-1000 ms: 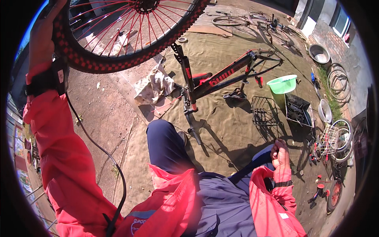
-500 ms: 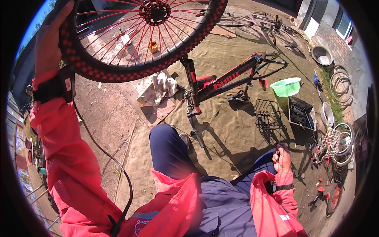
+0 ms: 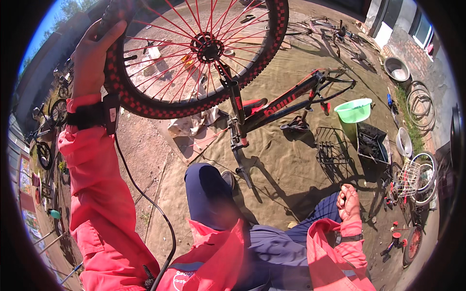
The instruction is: The person installs a red bicycle saddle onto the seat post of a black and red bicycle frame, then picks up a rear wheel and positions it near the rear dropouts.
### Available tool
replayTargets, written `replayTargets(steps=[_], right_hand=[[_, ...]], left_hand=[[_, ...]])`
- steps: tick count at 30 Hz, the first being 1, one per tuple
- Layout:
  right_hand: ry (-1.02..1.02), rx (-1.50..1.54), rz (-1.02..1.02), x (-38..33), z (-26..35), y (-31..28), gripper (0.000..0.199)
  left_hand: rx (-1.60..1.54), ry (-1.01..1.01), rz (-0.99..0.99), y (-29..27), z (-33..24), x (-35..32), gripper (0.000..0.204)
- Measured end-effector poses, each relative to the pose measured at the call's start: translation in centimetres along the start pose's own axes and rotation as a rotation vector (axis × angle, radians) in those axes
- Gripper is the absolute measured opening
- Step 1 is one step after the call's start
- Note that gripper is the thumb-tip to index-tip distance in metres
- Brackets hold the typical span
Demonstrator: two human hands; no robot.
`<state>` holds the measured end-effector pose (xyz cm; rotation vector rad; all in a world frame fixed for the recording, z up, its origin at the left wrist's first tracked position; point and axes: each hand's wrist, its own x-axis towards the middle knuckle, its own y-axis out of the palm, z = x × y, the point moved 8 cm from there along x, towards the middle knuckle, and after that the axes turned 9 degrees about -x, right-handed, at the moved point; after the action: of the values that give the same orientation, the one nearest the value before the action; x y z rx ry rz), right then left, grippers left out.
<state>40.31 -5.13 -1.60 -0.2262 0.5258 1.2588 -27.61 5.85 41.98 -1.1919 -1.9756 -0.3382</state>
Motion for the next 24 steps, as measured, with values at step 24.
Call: replayTargets(steps=[24], right_hand=[[0.042, -0.063, -0.026, 1.0, -0.6, 0.3, 0.005]], left_hand=[[-0.129, -0.349, 0.087, 4.2, 11.7, -2.5, 0.040]])
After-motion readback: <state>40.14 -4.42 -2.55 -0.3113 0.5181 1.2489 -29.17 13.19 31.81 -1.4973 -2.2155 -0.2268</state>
